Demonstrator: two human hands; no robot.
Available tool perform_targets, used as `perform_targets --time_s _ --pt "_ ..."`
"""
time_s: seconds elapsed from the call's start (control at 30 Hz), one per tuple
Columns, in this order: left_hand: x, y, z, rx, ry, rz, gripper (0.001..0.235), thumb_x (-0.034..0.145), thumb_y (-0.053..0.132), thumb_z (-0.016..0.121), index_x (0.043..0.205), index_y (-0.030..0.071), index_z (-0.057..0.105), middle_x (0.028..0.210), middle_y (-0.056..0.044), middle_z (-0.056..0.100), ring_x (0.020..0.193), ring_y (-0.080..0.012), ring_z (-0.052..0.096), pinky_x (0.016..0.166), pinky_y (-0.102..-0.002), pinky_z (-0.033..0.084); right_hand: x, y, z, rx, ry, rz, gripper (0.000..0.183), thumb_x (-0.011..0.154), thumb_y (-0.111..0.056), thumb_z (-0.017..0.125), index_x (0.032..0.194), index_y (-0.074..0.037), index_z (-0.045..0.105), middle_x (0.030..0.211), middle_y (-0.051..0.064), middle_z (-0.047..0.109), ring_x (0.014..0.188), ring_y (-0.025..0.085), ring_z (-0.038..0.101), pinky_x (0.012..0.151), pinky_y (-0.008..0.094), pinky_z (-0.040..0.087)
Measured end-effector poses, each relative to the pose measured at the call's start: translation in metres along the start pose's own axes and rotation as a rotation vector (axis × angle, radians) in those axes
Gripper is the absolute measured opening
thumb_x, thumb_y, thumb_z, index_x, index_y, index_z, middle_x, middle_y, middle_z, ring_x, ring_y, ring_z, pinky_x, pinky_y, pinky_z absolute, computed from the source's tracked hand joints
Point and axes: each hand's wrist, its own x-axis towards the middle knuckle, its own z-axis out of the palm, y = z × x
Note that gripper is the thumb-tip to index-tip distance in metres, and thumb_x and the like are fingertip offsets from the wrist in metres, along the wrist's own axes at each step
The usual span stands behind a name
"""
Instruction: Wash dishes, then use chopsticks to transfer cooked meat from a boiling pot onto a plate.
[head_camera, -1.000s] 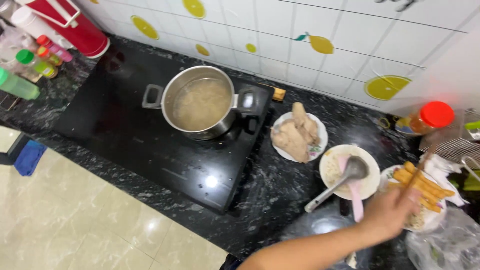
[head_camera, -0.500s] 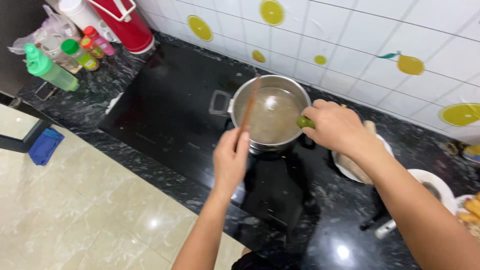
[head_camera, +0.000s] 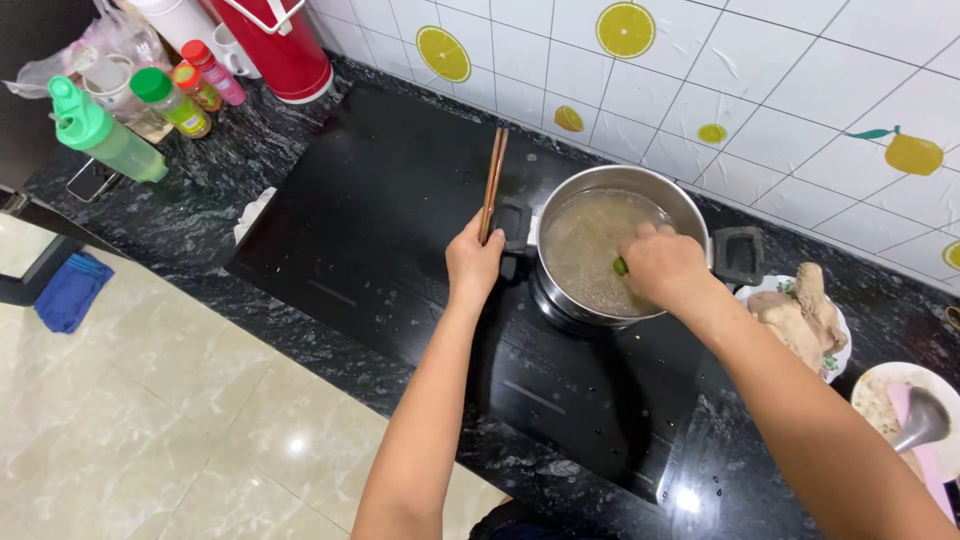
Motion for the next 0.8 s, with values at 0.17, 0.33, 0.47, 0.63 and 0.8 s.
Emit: perform_targets --time_s 0.17,0.33,0.47,0.63,0.8 --pt "-0.011 0.021 -0.016 -0.024 -0.018 -0.072 0.048 0.087 0.011 0.069 0.135 0.011 0.065 0.106 -0.015 0.078 0.096 -0.0211 0.077 0.089 -0.032 0.056 -0.002 -0.009 -0.016 -0.005 -0.061 0.033 0.029 0.086 -0.026 0.067 0.113 -0.016 0.073 0.119 0.011 0.063 0.109 0.030 0.065 0.086 0.042 0.059" --pt "-0.005 0.010 -0.017 -0.008 -0.053 -0.072 0.047 0.087 0.011 0.069 0.134 0.011 0.066 0.109 -0.015 0.078 0.099 -0.0207 0.076 0.090 -0.032 0.055 0.004 -0.004 0.001 -0.015 0.032 0.004 0.026 0.088 -0.017 0.064 0.112 -0.016 0.073 0.117 0.012 0.065 0.106 0.031 0.068 0.081 0.042 0.060" --pt "0.009 0.005 -0.021 0.017 -0.078 -0.051 0.045 0.088 0.012 0.070 0.133 0.009 0.066 0.109 -0.016 0.078 0.100 -0.0213 0.076 0.091 -0.032 0.055 0.001 -0.004 -0.011 -0.022 0.007 0.009 0.024 0.088 -0.017 0.063 0.109 -0.016 0.073 0.118 0.012 0.064 0.106 0.030 0.068 0.082 0.042 0.060" --pt "0.018 0.008 -0.033 0.073 -0.129 -0.039 0.042 0.091 0.023 0.067 0.131 0.009 0.068 0.108 -0.016 0.077 0.101 -0.0238 0.075 0.092 -0.034 0.055 -0.006 0.020 -0.020 -0.042 0.010 0.025 0.022 0.093 -0.016 0.060 0.111 -0.013 0.072 0.114 0.011 0.064 0.104 0.030 0.069 0.079 0.043 0.061" --pt "0.012 0.038 -0.064 0.286 -0.137 0.004 0.044 0.105 0.038 0.047 0.131 0.009 0.068 0.108 -0.017 0.071 0.105 -0.0321 0.068 0.094 -0.041 0.050 -0.088 0.039 -0.109 0.234 0.211 0.092 0.030 0.089 -0.027 0.066 0.119 -0.022 0.071 0.112 0.003 0.069 0.101 0.028 0.069 0.081 0.042 0.058"
